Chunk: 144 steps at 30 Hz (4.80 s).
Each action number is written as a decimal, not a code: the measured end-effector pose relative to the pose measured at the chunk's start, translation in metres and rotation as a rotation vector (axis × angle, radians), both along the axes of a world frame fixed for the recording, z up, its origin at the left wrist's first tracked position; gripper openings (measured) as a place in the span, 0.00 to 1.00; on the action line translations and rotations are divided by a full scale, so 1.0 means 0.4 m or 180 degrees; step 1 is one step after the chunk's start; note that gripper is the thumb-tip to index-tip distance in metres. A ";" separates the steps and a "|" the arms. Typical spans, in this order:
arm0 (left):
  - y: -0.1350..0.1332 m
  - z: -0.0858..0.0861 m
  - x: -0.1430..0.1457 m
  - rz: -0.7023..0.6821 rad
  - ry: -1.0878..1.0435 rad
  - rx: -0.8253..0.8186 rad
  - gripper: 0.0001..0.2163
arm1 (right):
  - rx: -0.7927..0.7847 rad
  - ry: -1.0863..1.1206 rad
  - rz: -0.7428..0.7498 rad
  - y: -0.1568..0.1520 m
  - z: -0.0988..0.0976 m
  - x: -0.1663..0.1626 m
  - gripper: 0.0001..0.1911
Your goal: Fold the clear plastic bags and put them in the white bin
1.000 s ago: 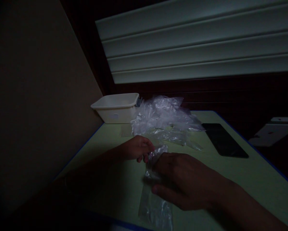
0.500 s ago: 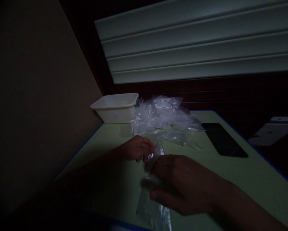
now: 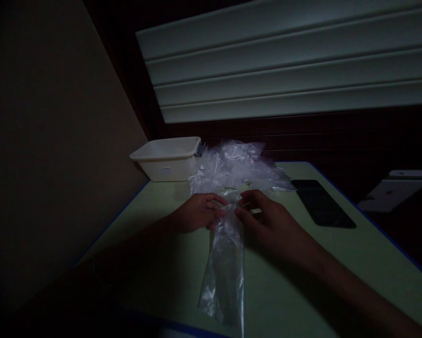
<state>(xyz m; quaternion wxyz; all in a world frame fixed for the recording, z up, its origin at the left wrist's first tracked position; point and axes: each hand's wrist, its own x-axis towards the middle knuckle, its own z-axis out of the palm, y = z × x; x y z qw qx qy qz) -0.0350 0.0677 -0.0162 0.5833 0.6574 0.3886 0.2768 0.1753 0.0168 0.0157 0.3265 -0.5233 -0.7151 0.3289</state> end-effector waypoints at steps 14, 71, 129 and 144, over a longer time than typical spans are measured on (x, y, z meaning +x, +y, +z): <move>-0.027 -0.002 0.017 -0.0056 -0.0366 0.0477 0.20 | -0.1255 0.1905 0.0193 0.010 -0.039 -0.049 0.25; -0.048 0.039 -0.007 -0.1294 0.1019 -0.0326 0.16 | -0.0247 0.3276 -0.1181 0.072 0.007 0.026 0.19; -0.042 0.033 -0.008 -0.1208 0.1285 -0.0744 0.11 | -0.0157 0.2940 -0.1199 0.079 -0.006 0.027 0.18; -0.045 0.049 0.025 -0.0130 0.0065 -0.0148 0.19 | -0.0339 0.2576 -0.0660 0.043 -0.011 -0.002 0.20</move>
